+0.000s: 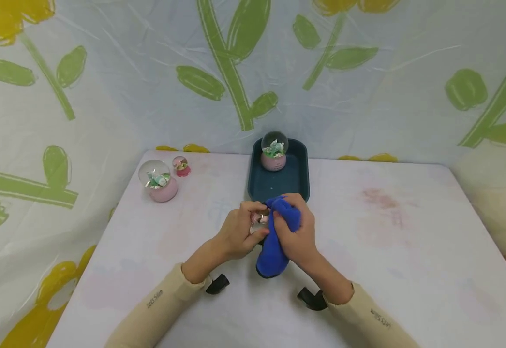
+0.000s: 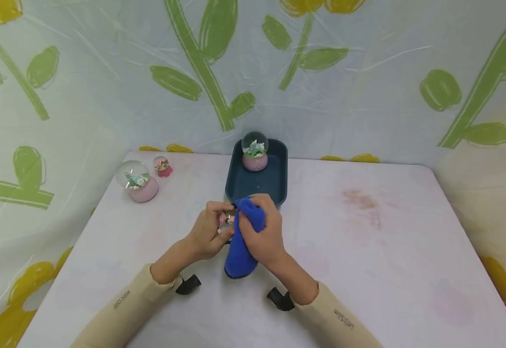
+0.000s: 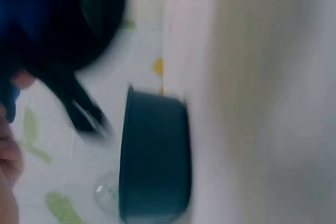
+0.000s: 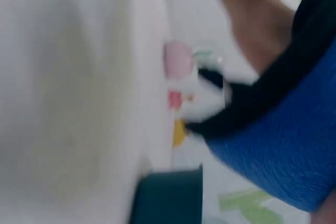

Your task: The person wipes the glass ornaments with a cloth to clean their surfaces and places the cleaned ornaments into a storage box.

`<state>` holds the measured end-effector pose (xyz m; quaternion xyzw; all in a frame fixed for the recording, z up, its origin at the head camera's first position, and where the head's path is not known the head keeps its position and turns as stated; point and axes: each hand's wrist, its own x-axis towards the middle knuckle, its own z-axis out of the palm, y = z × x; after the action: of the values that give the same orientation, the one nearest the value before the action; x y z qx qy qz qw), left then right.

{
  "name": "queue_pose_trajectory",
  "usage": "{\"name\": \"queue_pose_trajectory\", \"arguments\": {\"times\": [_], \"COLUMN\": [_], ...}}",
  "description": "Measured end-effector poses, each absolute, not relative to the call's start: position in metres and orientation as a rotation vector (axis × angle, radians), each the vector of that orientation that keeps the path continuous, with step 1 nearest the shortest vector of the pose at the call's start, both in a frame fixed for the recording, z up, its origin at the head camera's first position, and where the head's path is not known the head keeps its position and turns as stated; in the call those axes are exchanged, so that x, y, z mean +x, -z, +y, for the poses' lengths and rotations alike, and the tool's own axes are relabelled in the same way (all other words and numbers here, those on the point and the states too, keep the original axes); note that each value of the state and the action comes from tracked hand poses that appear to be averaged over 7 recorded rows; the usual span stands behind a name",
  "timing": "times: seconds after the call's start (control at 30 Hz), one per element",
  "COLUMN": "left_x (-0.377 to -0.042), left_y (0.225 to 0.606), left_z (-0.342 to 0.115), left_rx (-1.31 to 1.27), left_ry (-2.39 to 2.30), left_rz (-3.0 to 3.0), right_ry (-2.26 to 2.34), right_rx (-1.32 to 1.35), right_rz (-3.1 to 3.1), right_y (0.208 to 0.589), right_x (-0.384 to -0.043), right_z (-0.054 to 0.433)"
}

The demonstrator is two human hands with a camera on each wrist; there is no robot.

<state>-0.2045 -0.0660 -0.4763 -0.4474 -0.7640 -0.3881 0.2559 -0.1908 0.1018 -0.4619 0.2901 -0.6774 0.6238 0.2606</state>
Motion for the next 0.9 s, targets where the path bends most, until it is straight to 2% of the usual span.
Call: {"name": "queue_pose_trajectory", "arguments": {"times": [0.17,0.27,0.37,0.47,0.57,0.77,0.83,0.9], "left_x": [-0.196,-0.191,-0.189,-0.189,-0.192,-0.198,-0.200,-0.202], "left_y": [0.476,0.470,0.465,0.462,0.464,0.474,0.479,0.483], "left_z": [-0.054,-0.047,-0.044,-0.043,-0.045,-0.054,-0.057,-0.058], "left_rx": [-1.177,-0.993,-0.831,-0.851,-0.935,-0.995,-1.040,-1.077], "left_ry": [1.868,2.315,2.502,2.383,2.021,1.195,1.171,1.349], "left_rz": [-2.081,-2.118,-2.180,-2.228,-2.275,-2.350,-2.344,-2.337], "right_ry": [-1.116,-0.804,-0.768,-0.981,-1.326,-1.987,-2.026,-1.950], "right_rx": [0.959,1.044,1.091,1.042,0.942,0.502,0.399,0.388], "right_rz": [-1.602,-1.503,-1.497,-1.566,-1.662,-2.047,-2.157,-2.186], "right_y": [0.472,0.476,0.477,0.478,0.475,0.461,0.458,0.459], "right_x": [-0.202,-0.210,-0.215,-0.215,-0.212,-0.199,-0.196,-0.193], "right_z": [0.105,0.114,0.122,0.121,0.115,0.112,0.111,0.110]}}
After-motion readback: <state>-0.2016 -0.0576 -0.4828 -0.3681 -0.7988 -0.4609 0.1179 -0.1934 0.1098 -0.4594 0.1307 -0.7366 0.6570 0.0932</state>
